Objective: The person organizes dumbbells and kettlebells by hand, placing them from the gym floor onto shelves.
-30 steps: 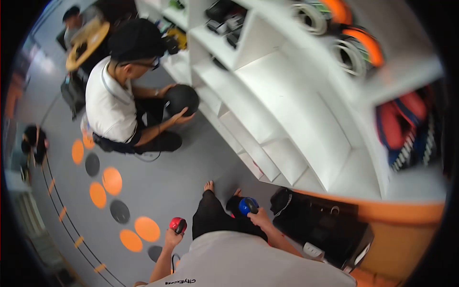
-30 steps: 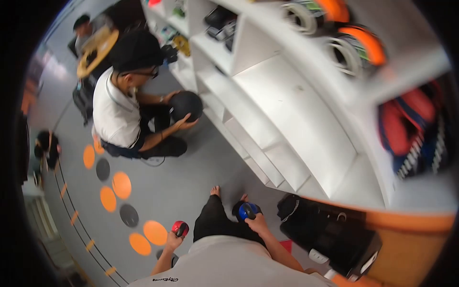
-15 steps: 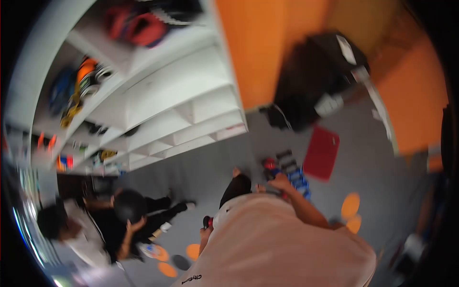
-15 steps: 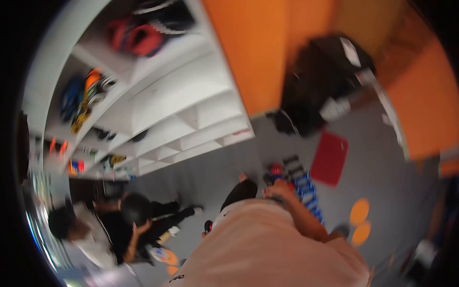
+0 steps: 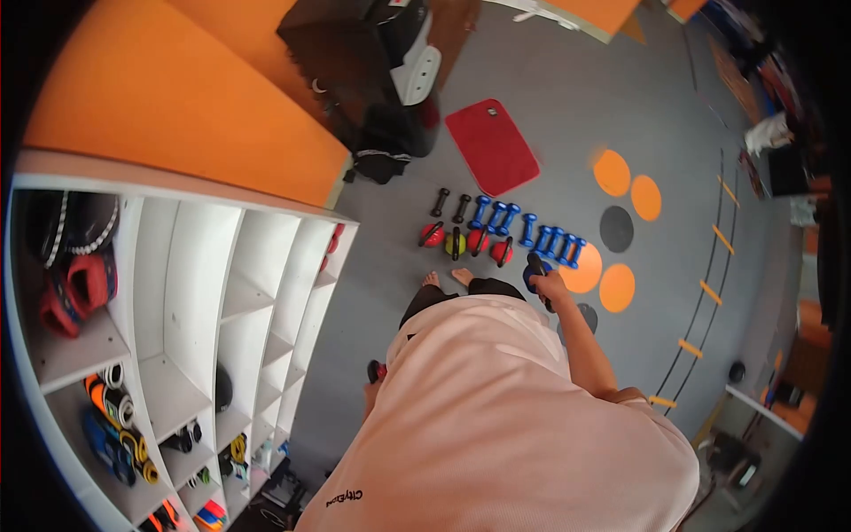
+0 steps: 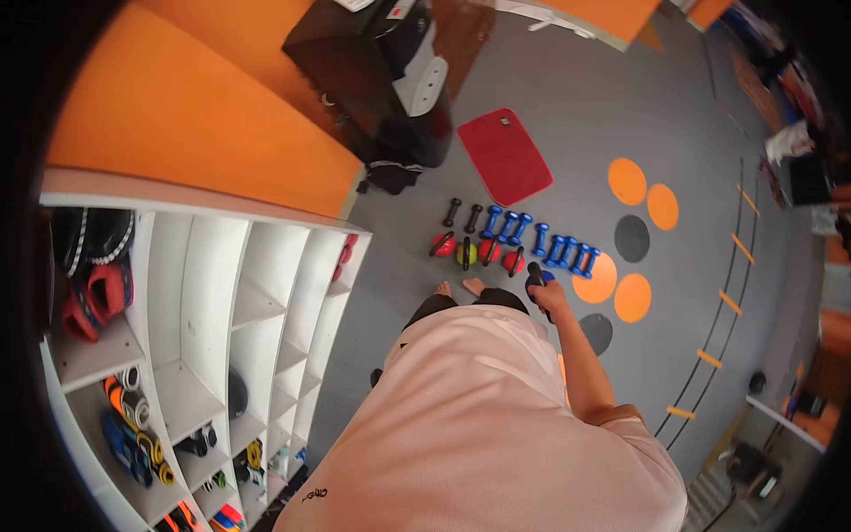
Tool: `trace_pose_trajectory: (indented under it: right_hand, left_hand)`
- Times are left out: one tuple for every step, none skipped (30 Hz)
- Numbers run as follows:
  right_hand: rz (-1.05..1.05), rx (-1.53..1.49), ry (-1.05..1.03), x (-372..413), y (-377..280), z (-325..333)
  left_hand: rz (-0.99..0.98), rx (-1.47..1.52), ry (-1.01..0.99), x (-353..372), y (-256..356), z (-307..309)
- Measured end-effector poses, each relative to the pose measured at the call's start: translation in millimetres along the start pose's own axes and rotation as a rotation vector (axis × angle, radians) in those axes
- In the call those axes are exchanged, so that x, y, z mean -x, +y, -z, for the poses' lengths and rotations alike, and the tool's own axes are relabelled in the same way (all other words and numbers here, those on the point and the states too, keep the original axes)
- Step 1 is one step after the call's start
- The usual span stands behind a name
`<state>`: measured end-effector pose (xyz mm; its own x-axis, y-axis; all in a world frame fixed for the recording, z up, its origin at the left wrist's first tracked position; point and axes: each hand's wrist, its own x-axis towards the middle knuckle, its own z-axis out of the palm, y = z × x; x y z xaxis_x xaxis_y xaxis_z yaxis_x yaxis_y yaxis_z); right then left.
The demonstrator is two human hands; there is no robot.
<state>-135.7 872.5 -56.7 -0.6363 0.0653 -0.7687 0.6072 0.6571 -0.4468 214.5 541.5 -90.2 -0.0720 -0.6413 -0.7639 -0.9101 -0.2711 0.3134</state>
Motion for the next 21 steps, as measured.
trace_pose_trajectory:
  right_hand:
    - [-0.021, -0.115, -0.021, 5.2, 12.6, -2.0]
    - [-0.039, -0.232, -0.039, 11.0, 25.4, -2.2]
    - [-0.076, -0.264, -0.036, 22.8, 30.6, -2.9]
    - [-0.098, -0.285, -0.01, 30.9, 39.8, -3.6]
    - [-0.119, -0.364, -0.035, 38.7, 52.2, -4.1]
    - [-0.137, -0.442, -0.057, 46.7, 65.3, -3.8]
    - [-0.151, -0.467, -0.036, 54.1, 77.9, -2.8]
    - [-0.17, -0.48, -0.009, 61.4, 88.6, -1.8]
    - [-0.175, -0.463, 0.008, 69.9, 99.5, -2.8]
    - [-0.172, -0.45, 0.026, 75.7, 106.6, -3.3]
    - [-0.174, -0.377, 0.053, 81.7, 111.2, -0.6]
    - [-0.188, -0.397, 0.07, 89.5, 117.1, -2.3]
    - [-0.2, -0.455, 0.097, 91.8, 119.9, -1.7]
    - [-0.202, -0.507, 0.123, 92.1, 116.1, 3.1]
    - [-0.194, -0.589, 0.151, 97.4, 116.1, 4.2]
    - [-0.195, -0.605, 0.161, 97.7, 119.2, 8.7]
    - [-0.171, -0.667, 0.146, 97.7, 124.2, 12.2]
    - [-0.148, -0.731, 0.13, 98.2, 129.9, 14.7]
    - [-0.129, -0.783, 0.103, 96.2, 134.6, 19.4]
    - [-0.126, -0.8, 0.11, 93.8, 137.1, 25.8]
    - [-0.116, -0.811, 0.088, 89.7, 138.7, 33.6]
  left_hand:
    - [-0.024, -0.012, -0.032, -6.0, 16.2, -3.6]
    - [-0.048, -0.025, -0.065, -23.3, 14.2, 20.5]
    - [-0.072, -0.039, -0.098, -40.1, 6.4, 43.5]
    - [-0.091, -0.059, -0.131, -46.9, 7.6, 44.0]
    - [-0.099, -0.092, -0.157, -59.7, 15.5, 46.5]
    - [-0.08, -0.03, -0.195, -74.2, 25.5, 48.9]
    - [-0.058, 0.036, -0.232, -86.0, 36.7, 46.9]
    - [-0.061, 0.013, -0.258, -92.5, 49.2, 43.8]
    - [-0.111, 0.015, -0.247, -97.2, 60.1, 43.1]
    - [-0.17, 0.021, -0.237, -100.3, 75.9, 38.0]
    - [-0.185, 0.004, -0.256, -100.2, 92.7, 28.9]
    - [-0.234, -0.002, -0.308, -97.5, 105.2, 24.2]
    - [-0.286, 0.0, -0.36, -94.6, 120.8, 15.7]
    - [-0.303, -0.007, -0.375, -86.1, 139.0, 3.1]
    - [-0.334, -0.04, -0.379, -74.9, 152.1, -6.5]
    - [-0.368, -0.073, -0.38, -64.6, 165.9, -19.5]
    - [-0.379, -0.088, -0.384, -55.6, 178.6, -34.1]
    - [-0.421, -0.078, -0.484, -45.6, 191.1, -49.8]
    - [-0.461, -0.067, -0.584, -34.6, 200.4, -67.0]
    - [-0.476, -0.078, -0.587, -22.7, 209.4, -88.0]
    - [-0.502, -0.091, -0.631, -8.6, 219.2, -111.8]
